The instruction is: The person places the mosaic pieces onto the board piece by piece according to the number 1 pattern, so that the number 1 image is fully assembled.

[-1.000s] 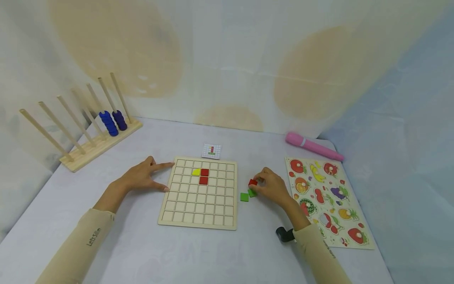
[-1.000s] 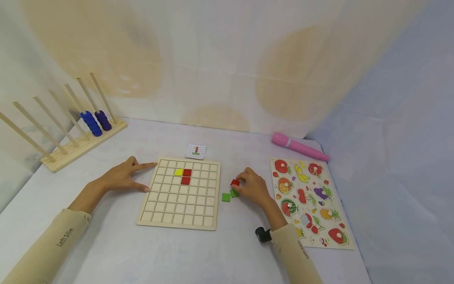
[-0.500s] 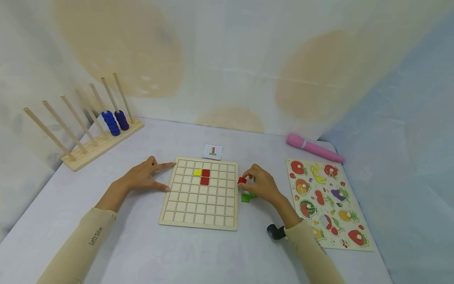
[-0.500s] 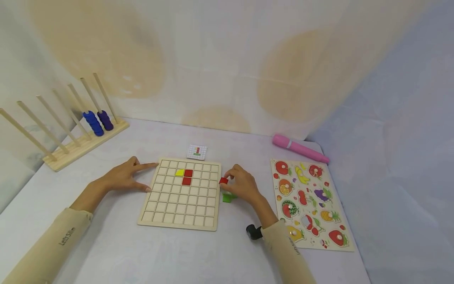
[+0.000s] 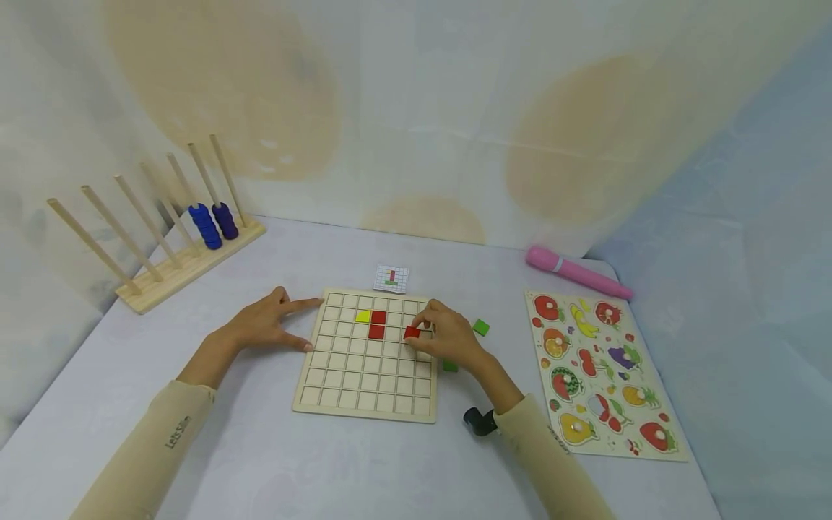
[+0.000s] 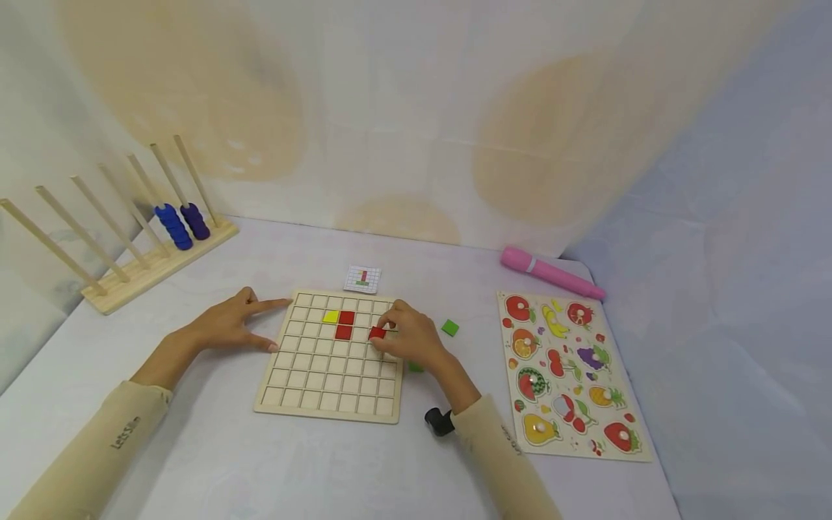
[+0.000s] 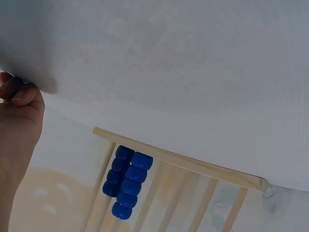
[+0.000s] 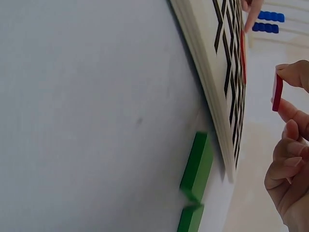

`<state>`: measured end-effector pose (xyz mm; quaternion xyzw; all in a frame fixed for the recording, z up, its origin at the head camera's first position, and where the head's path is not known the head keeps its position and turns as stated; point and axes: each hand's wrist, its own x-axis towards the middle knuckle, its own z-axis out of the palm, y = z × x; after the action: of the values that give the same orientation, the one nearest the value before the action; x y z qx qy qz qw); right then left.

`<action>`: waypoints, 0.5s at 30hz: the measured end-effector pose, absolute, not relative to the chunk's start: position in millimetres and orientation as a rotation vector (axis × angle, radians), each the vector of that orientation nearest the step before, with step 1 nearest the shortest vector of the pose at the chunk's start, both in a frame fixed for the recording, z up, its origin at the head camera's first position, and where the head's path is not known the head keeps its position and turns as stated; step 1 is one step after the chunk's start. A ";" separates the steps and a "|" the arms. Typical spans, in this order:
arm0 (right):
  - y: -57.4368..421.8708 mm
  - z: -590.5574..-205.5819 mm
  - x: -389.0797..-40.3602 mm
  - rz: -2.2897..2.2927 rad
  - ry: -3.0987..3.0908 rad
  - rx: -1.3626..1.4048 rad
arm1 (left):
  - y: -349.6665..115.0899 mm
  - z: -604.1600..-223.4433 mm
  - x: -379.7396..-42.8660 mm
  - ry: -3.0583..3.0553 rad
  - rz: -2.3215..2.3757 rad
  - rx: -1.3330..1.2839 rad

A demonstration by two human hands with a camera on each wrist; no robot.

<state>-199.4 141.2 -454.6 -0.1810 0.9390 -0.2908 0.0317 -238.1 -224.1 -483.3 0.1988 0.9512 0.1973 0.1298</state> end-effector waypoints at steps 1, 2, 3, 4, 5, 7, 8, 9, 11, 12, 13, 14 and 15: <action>138.1 -454.5 -199.6 -0.883 2.886 -0.559 | -224.0 -483.2 -237.8 2.763 0.573 0.573; 135.4 -454.9 -199.9 -0.874 2.883 -0.568 | -224.0 -483.2 -237.6 2.763 0.573 0.570; 132.5 -454.7 -200.0 -0.867 2.878 -0.576 | -224.0 -483.0 -237.2 2.762 0.574 0.569; 129.9 -454.7 -200.2 -0.863 2.872 -0.588 | -224.0 -482.8 -237.0 2.762 0.573 0.569; 127.4 -454.5 -200.4 -0.857 2.867 -0.603 | -224.1 -482.7 -237.1 2.762 0.573 0.566; 122.5 -453.4 -200.5 -0.854 2.856 -0.636 | -224.1 -482.4 -237.0 2.760 0.578 0.569; 120.2 -453.0 -200.7 -0.853 2.851 -0.655 | -224.2 -482.6 -237.4 2.761 0.577 0.564; 117.8 -452.2 -200.6 -0.847 2.846 -0.676 | -224.2 -482.5 -237.5 2.760 0.577 0.565; 113.5 -451.6 -200.9 -0.831 2.842 -0.714 | -225.0 -483.5 -238.5 2.759 0.574 0.567; 111.4 -451.3 -200.9 -0.825 2.841 -0.728 | -225.3 -483.5 -238.7 2.758 0.572 0.569; 109.4 -451.4 -201.0 -0.814 2.845 -0.742 | -225.4 -483.9 -239.3 2.759 0.568 0.569; 107.3 -451.3 -201.1 -0.806 2.847 -0.760 | -225.6 -484.2 -239.6 2.758 0.564 0.563; 105.5 -450.8 -200.9 -0.804 2.847 -0.776 | -225.6 -484.0 -239.7 2.757 0.565 0.564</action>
<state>-200.9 105.5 -450.8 -0.2534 0.9301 -0.2626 0.0418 -239.7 -225.6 -484.0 0.1948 0.9517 0.1949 0.1351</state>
